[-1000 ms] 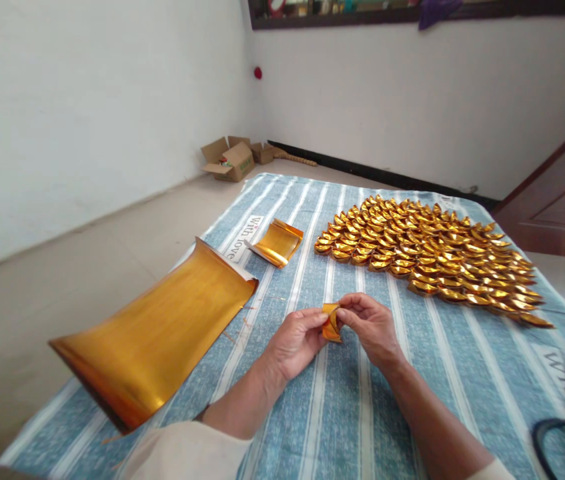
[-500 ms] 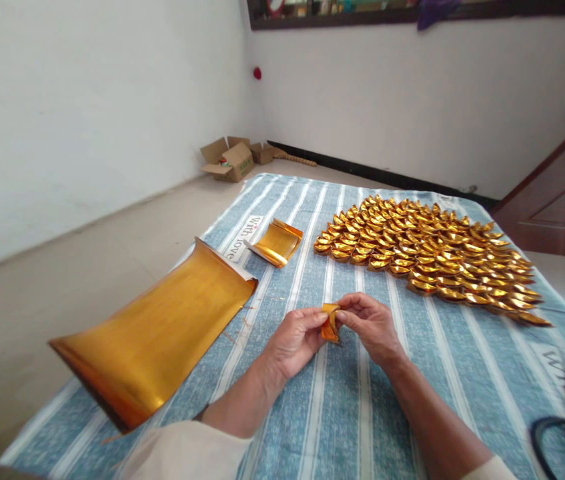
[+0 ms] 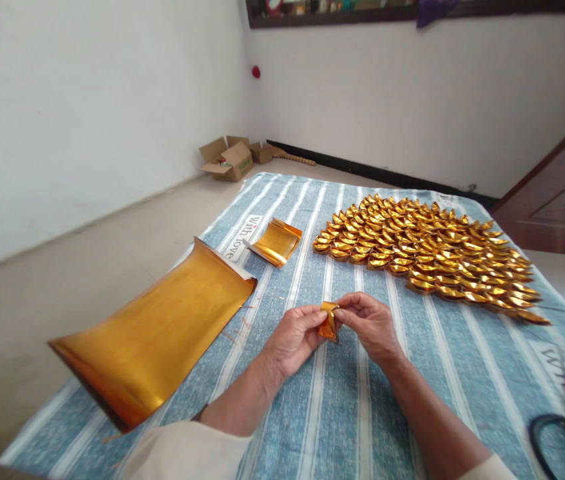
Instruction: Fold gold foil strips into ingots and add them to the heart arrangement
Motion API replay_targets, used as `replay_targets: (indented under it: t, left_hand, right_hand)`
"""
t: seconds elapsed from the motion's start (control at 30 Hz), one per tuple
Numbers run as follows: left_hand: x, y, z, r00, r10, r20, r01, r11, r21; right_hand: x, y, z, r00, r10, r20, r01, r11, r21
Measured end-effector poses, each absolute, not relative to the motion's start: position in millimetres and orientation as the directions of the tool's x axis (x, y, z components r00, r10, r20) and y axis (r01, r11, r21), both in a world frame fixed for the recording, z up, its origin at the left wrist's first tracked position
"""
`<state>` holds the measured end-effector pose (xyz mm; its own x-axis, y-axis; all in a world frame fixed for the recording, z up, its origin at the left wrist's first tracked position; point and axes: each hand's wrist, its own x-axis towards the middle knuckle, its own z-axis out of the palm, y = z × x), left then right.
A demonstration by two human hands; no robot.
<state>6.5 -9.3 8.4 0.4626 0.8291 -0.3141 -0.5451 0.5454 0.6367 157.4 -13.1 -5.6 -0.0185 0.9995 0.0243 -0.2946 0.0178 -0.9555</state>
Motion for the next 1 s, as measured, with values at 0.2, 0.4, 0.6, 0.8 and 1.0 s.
replay_targets:
  t: [0.2, 0.4, 0.6, 0.8, 1.0]
  left_hand:
    - [7.6, -10.5, 9.4, 0.461, 0.827, -0.322, -0.555, 0.552, 0.623]
    - [6.8, -11.3, 9.2, 0.441, 0.828, -0.347, -0.533, 0.552, 0.641]
    - [6.4, -11.2, 11.0, 0.427, 0.825, -0.369, -0.516, 0.558, 0.650]
    - [7.8, -13.6, 14.2, 0.355, 0.851, -0.386, -0.498, 0.522, 0.693]
    - [7.7, -14.6, 13.6, 0.317, 0.870, -0.377, -0.462, 0.489, 0.740]
  right_hand:
    - [158.1, -12.3, -5.0, -0.029, 0.999, 0.018, -0.288, 0.008, -0.958]
    - [159.8, -11.7, -7.7, 0.002, 1.000, -0.009, -0.245, -0.008, -0.970]
    - [159.7, -12.0, -6.6, -0.026, 1.000, -0.008, -0.274, -0.014, -0.962]
    - [159.8, -12.1, -6.6, -0.013, 1.000, -0.028, -0.277, -0.031, -0.960]
    - [159.2, -12.2, -6.3, -0.002, 1.000, -0.026, -0.262, -0.026, -0.965]
